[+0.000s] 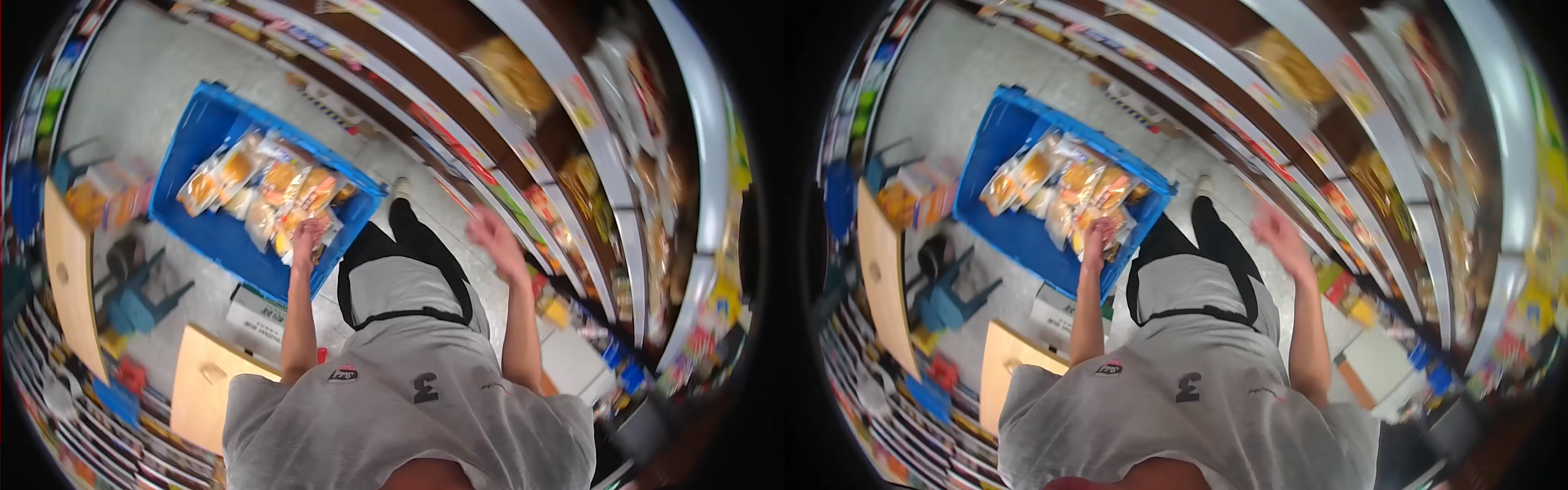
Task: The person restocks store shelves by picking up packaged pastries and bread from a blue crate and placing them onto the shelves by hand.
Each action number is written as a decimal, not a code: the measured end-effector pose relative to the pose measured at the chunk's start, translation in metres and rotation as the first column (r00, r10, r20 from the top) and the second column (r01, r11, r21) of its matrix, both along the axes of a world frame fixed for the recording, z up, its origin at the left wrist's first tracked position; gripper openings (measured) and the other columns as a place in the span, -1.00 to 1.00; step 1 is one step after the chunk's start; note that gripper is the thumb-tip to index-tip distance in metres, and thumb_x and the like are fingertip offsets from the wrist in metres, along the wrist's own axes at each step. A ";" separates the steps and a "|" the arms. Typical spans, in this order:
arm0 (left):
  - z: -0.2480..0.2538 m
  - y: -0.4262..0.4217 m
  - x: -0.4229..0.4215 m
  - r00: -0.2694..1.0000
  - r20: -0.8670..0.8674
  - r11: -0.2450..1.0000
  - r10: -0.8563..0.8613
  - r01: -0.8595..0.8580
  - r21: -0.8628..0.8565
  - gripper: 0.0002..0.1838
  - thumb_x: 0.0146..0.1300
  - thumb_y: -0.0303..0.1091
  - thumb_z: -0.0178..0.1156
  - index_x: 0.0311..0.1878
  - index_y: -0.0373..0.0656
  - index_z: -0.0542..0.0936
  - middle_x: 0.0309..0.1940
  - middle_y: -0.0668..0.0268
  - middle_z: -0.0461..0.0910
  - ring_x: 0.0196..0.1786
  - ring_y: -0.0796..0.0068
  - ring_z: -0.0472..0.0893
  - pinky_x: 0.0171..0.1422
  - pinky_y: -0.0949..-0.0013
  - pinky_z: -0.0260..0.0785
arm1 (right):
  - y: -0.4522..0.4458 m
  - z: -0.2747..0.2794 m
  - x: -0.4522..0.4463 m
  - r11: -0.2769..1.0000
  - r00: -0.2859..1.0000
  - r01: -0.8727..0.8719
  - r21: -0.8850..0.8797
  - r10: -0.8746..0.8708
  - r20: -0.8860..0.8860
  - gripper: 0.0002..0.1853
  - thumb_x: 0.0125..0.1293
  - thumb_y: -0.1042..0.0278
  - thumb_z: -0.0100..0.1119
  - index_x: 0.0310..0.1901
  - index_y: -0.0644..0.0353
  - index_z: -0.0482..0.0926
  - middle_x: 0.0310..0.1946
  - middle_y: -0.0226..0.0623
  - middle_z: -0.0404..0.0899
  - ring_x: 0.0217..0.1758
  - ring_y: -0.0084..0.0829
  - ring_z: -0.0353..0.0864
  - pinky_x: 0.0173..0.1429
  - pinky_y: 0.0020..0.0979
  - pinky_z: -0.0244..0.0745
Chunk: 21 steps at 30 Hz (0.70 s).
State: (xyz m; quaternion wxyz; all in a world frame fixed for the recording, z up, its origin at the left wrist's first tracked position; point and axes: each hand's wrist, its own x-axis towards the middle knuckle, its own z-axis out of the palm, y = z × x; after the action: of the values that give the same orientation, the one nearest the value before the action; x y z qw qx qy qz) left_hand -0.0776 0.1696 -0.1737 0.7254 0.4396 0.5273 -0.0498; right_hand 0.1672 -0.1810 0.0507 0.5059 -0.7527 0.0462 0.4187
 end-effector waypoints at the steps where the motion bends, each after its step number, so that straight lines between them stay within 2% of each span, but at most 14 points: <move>1: -0.001 0.005 -0.007 0.999 -0.024 0.999 0.039 -0.039 0.021 -0.77 0.50 -0.27 0.07 0.03 -0.21 0.54 -0.14 0.23 0.66 -0.06 0.45 0.67 0.06 0.40 0.55 | -0.007 -0.011 -0.013 0.994 0.989 -0.105 -0.023 0.102 -0.108 -0.54 0.47 0.16 0.22 0.28 0.21 0.47 -0.28 -0.45 0.62 -0.18 -0.61 0.60 -0.09 -0.50 0.53; 3: -0.003 -0.001 -0.014 0.985 -0.069 0.985 0.158 -0.162 -0.058 -0.79 0.50 -0.30 0.04 0.02 -0.19 0.56 -0.17 0.28 0.67 -0.13 0.50 0.66 0.02 0.38 0.53 | -0.014 -0.029 -0.037 0.925 0.928 -0.349 -0.152 0.319 -0.191 -0.54 0.45 0.12 0.24 0.24 0.22 0.51 -0.35 -0.41 0.65 -0.27 -0.58 0.63 -0.14 -0.46 0.54; 4: -0.001 -0.001 -0.012 0.983 -0.076 0.984 0.166 -0.170 -0.052 -0.79 0.50 -0.30 0.04 0.02 -0.19 0.56 -0.17 0.28 0.67 -0.13 0.50 0.66 0.02 0.38 0.53 | -0.010 -0.036 -0.043 0.862 0.882 -0.471 -0.188 0.451 -0.138 -0.53 0.43 0.09 0.25 0.20 0.25 0.54 -0.36 -0.33 0.68 -0.31 -0.47 0.67 -0.12 -0.39 0.57; 6: 0.001 0.007 -0.011 0.905 -0.011 0.904 0.425 -0.423 0.052 -0.83 0.45 -0.43 0.02 -0.02 -0.29 0.52 -0.19 0.18 0.64 -0.09 0.42 0.65 -0.06 0.39 0.57 | 0.003 -0.042 -0.048 0.756 0.792 -0.602 -0.256 0.607 -0.070 -0.50 0.41 0.05 0.25 0.20 0.27 0.53 -0.31 -0.25 0.70 -0.29 -0.38 0.70 -0.08 -0.33 0.59; 7: -0.009 0.020 -0.015 0.888 0.083 0.890 0.453 -0.456 0.020 -0.79 0.43 -0.43 0.12 0.04 -0.31 0.52 -0.18 0.16 0.65 -0.13 0.39 0.67 -0.08 0.39 0.58 | 0.013 -0.042 -0.047 0.757 0.794 -0.600 -0.257 0.604 -0.074 -0.50 0.41 0.05 0.25 0.20 0.27 0.53 -0.31 -0.25 0.70 -0.29 -0.38 0.70 -0.08 -0.33 0.59; 8: -0.023 0.030 -0.013 0.888 0.085 0.890 0.452 -0.455 0.020 -0.79 0.43 -0.43 0.12 0.04 -0.31 0.52 -0.18 0.16 0.65 -0.13 0.39 0.67 -0.08 0.39 0.58 | 0.024 -0.042 -0.044 0.766 0.794 -0.593 -0.248 0.607 -0.025 -0.50 0.41 0.07 0.25 0.21 0.29 0.53 -0.30 -0.21 0.70 -0.28 -0.34 0.71 -0.07 -0.31 0.59; 10: -0.042 0.052 0.004 0.796 0.081 0.753 0.600 -0.596 0.280 -0.67 0.37 -0.41 0.26 0.12 -0.35 0.51 -0.12 0.14 0.66 -0.12 0.33 0.69 -0.10 0.34 0.62 | 0.040 -0.037 -0.042 0.775 0.794 -0.584 -0.242 0.607 0.026 -0.50 0.41 0.08 0.25 0.21 0.30 0.52 -0.29 -0.18 0.70 -0.26 -0.31 0.72 -0.07 -0.30 0.60; 11: -0.055 0.065 0.017 0.797 0.089 0.755 0.598 -0.597 0.270 -0.67 0.37 -0.41 0.26 0.12 -0.35 0.51 -0.12 0.14 0.66 -0.12 0.33 0.69 -0.10 0.34 0.62 | 0.047 -0.033 -0.040 0.822 0.840 -0.517 -0.237 0.541 0.044 -0.51 0.42 0.11 0.24 0.21 0.30 0.52 -0.28 -0.16 0.70 -0.25 -0.29 0.72 -0.06 -0.29 0.60; 13: -0.095 0.084 0.035 0.768 -0.106 0.738 0.632 -0.555 0.383 -0.55 0.30 -0.40 0.37 0.19 -0.36 0.50 -0.05 0.16 0.65 -0.11 0.35 0.67 -0.07 0.32 0.60 | 0.052 -0.021 -0.035 0.864 0.876 -0.432 -0.259 0.471 0.108 -0.54 0.42 0.15 0.24 0.20 0.31 0.52 -0.26 -0.11 0.71 -0.22 -0.24 0.74 -0.03 -0.27 0.61; 14: -0.114 0.096 0.034 0.778 -0.099 0.752 0.620 -0.553 0.360 -0.55 0.30 -0.40 0.37 0.19 -0.36 0.50 -0.05 0.16 0.65 -0.11 0.35 0.67 -0.07 0.32 0.60 | 0.049 -0.019 -0.035 0.865 0.880 -0.415 -0.281 0.460 0.120 -0.54 0.42 0.15 0.24 0.20 0.31 0.52 -0.26 -0.11 0.71 -0.22 -0.24 0.74 -0.03 -0.27 0.61; 16: -0.144 0.117 0.031 0.870 0.044 0.871 0.491 -0.491 -0.013 -0.49 0.25 -0.43 0.41 0.21 -0.35 0.49 0.06 0.15 0.61 0.01 0.36 0.64 0.05 0.29 0.56 | 0.038 -0.014 -0.037 0.838 0.865 -0.411 -0.358 0.483 0.138 -0.55 0.42 0.15 0.24 0.18 0.30 0.53 -0.24 -0.11 0.73 -0.20 -0.25 0.74 -0.03 -0.27 0.62; 18: -0.127 0.120 0.044 0.843 -0.014 0.842 0.538 -0.538 -0.033 -0.50 0.23 -0.49 0.40 0.21 -0.33 0.49 0.07 0.17 0.60 0.04 0.38 0.62 0.13 0.30 0.54 | 0.032 -0.010 -0.041 0.834 0.860 -0.404 -0.376 0.487 0.156 -0.55 0.42 0.15 0.24 0.18 0.30 0.53 -0.23 -0.10 0.73 -0.19 -0.25 0.75 -0.03 -0.27 0.62; 20: -0.098 0.114 0.050 0.808 0.033 0.745 0.588 -0.557 0.368 -0.47 0.19 -0.57 0.39 0.23 -0.34 0.46 0.09 0.16 0.60 0.03 0.36 0.63 0.14 0.28 0.55 | 0.035 -0.013 -0.044 0.842 0.860 -0.376 -0.388 0.472 0.192 -0.56 0.42 0.14 0.24 0.17 0.30 0.53 -0.23 -0.09 0.73 -0.18 -0.25 0.75 -0.02 -0.27 0.62; 21: -0.072 0.107 0.048 0.815 0.097 0.723 0.571 -0.555 0.412 -0.44 0.18 -0.60 0.38 0.25 -0.34 0.43 0.10 0.14 0.58 0.03 0.35 0.62 0.16 0.27 0.55 | 0.041 -0.015 -0.047 0.870 0.855 -0.358 -0.338 0.451 0.255 -0.56 0.43 0.13 0.24 0.17 0.29 0.53 -0.22 -0.09 0.73 -0.18 -0.25 0.75 -0.02 -0.27 0.62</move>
State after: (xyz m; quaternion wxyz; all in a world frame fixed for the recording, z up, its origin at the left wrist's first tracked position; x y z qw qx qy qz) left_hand -0.0292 0.2763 -0.2453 0.5836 0.4037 0.6467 0.2796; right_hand 0.1202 -0.1401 0.0357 0.2951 -0.8672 -0.1406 0.3758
